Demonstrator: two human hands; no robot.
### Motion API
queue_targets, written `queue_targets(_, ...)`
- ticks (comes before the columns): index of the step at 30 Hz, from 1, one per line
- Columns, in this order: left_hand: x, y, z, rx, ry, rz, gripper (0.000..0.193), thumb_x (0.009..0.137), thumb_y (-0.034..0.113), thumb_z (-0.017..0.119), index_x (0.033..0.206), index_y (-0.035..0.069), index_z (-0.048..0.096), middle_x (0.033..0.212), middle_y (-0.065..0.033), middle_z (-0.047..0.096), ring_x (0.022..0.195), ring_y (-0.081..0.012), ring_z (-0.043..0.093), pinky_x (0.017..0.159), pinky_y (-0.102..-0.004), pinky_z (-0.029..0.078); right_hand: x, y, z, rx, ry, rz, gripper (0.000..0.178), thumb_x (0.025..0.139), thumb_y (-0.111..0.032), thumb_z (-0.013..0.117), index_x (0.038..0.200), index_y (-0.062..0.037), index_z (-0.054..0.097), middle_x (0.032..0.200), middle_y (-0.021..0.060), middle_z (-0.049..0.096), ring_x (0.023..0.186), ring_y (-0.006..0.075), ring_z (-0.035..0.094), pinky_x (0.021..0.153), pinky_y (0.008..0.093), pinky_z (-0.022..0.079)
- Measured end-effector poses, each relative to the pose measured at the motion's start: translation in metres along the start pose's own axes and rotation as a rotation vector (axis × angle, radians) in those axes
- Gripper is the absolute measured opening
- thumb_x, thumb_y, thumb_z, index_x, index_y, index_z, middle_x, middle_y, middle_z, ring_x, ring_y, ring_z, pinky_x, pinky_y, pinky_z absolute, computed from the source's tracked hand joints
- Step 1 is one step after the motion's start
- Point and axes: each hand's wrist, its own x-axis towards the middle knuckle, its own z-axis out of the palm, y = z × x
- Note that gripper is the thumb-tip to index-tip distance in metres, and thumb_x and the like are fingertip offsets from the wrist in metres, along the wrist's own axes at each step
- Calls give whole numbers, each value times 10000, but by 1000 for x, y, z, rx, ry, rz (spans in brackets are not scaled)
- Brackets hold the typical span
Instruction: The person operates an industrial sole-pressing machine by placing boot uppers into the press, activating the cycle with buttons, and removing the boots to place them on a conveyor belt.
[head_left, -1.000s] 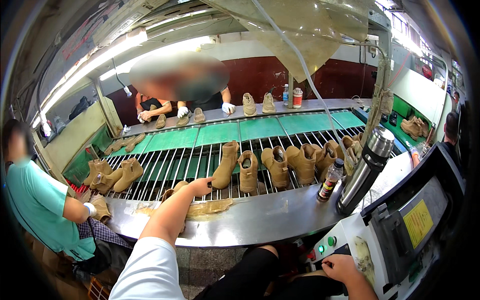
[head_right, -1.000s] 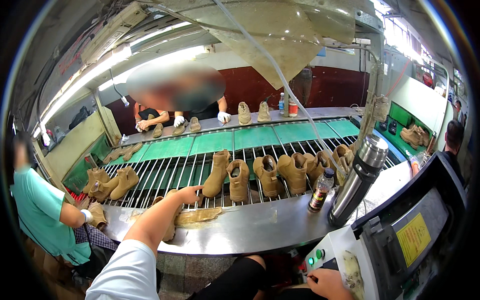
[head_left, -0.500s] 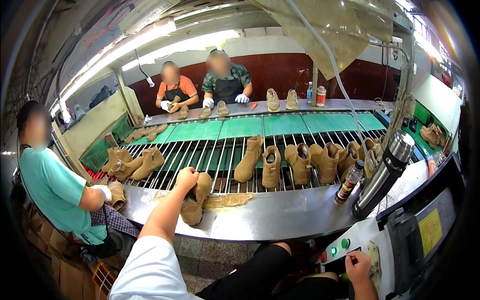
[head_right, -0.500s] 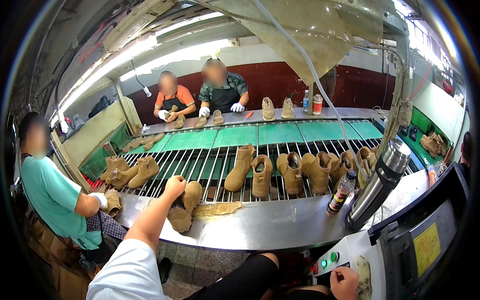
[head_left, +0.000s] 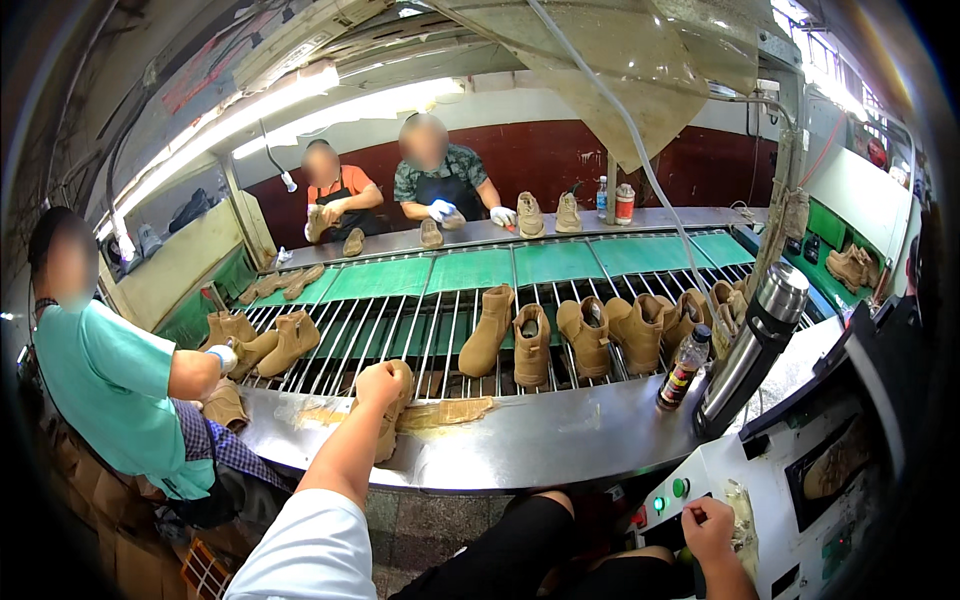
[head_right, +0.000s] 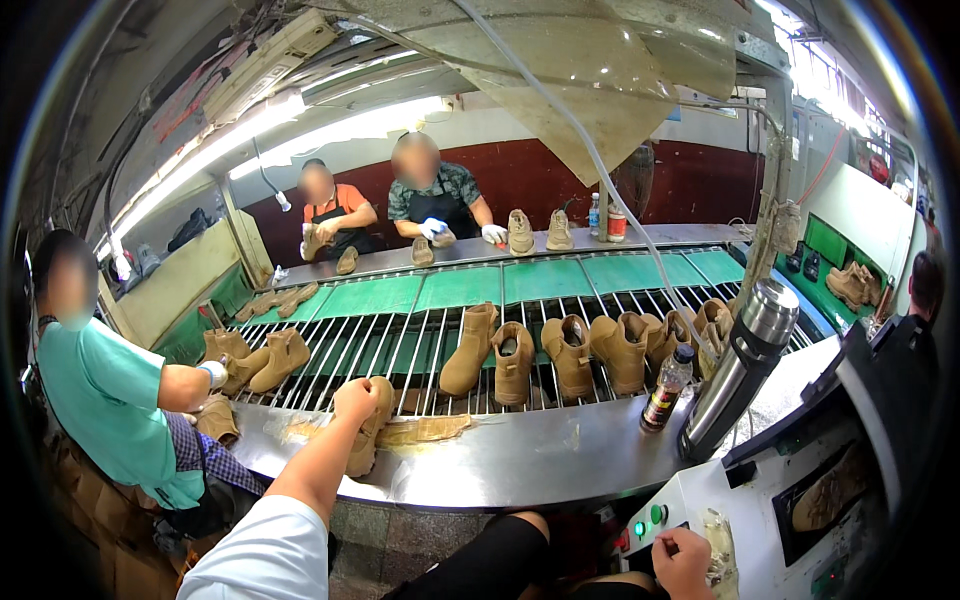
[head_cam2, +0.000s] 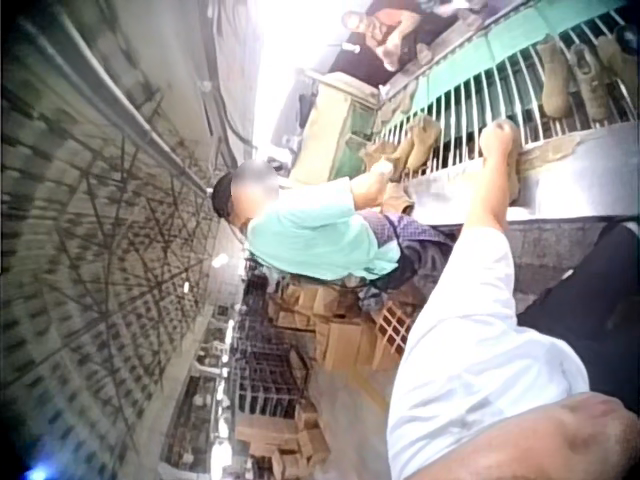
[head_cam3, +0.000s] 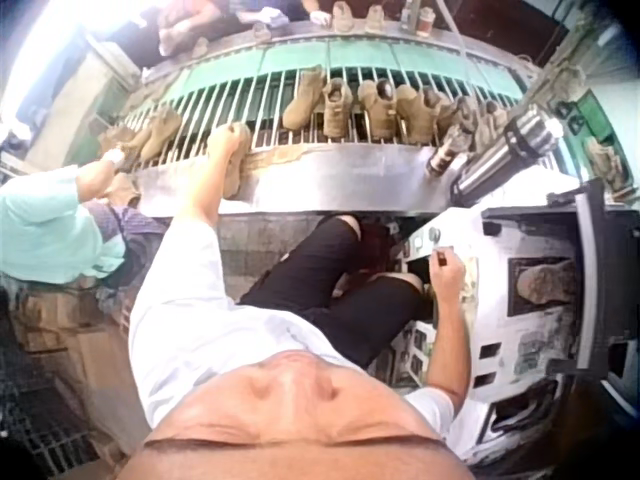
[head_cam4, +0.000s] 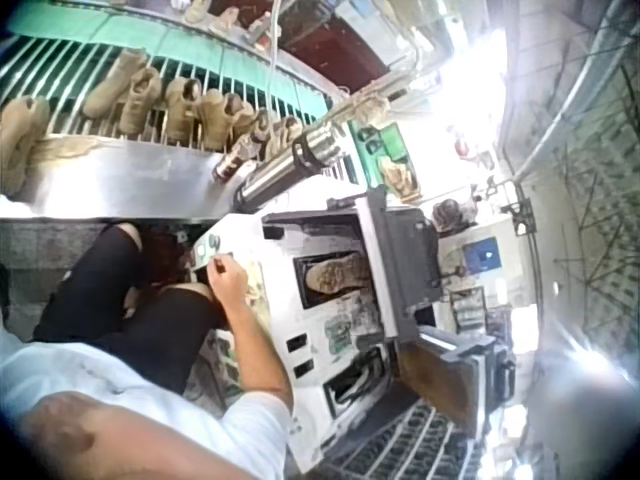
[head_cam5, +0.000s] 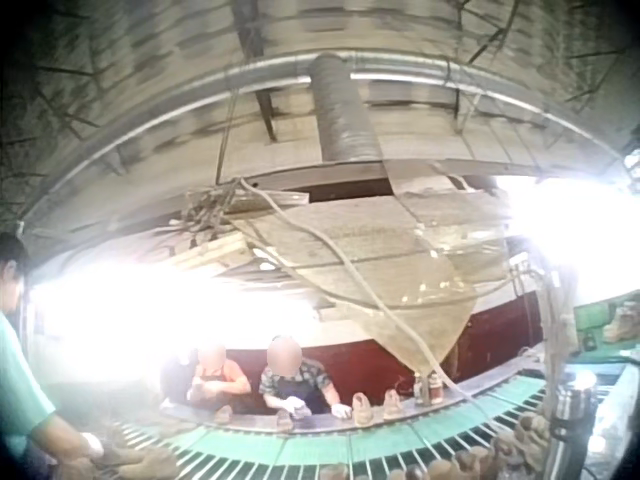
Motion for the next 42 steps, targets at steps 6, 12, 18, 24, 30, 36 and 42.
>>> queue_targets(6,5,0,0,-1,-142,-3,271,774,314,573,873,116,730,821,-142,692,779,-322,665,729,-431,522,-1,1,-1,-24,-12,-22,36,720,-22,674,719,8,654,610,99,624,518,169,608,516,253,473)
queue_targets(12,2,-7,6,68,-87,-17,279,758,329,577,824,97,718,804,-154,682,780,-332,657,724,-435,519,1,-2,1,-26,-16,-19,57,692,-67,686,700,-22,651,621,105,625,544,225,628,519,306,485)
queue_targets(18,-4,1,3,15,-24,13,253,756,305,591,774,82,709,756,-157,674,742,-334,657,693,-439,519,0,-7,-3,-15,-10,-26,59,701,-75,693,709,-26,661,620,102,631,523,223,628,511,300,489)
queue_targets(24,-5,1,3,-2,-12,-2,250,749,300,589,767,82,711,750,-156,673,736,-333,657,697,-428,521,1,-8,-3,-41,-29,-39,62,697,-78,699,708,-31,661,618,99,632,522,220,628,510,297,490)
queue_targets(30,-4,1,1,-19,-48,-3,274,735,329,592,777,87,714,759,-157,674,758,-333,659,708,-427,521,0,-3,-2,36,-34,25,54,726,-57,688,729,-9,663,611,87,628,522,168,615,505,267,470)
queue_targets(36,16,-40,-6,-119,-355,311,313,697,343,627,718,38,689,670,-176,655,663,-340,654,630,-403,521,11,-7,-13,264,-66,230,40,769,-19,666,756,18,658,607,20,602,546,58,538,508,207,415)
queue_targets(42,35,-26,-6,-297,-349,-29,344,779,264,633,639,-51,634,560,-126,612,496,-224,601,540,-354,484,10,3,-10,378,-46,322,39,781,-10,644,768,25,651,637,8,608,564,47,530,527,195,409)
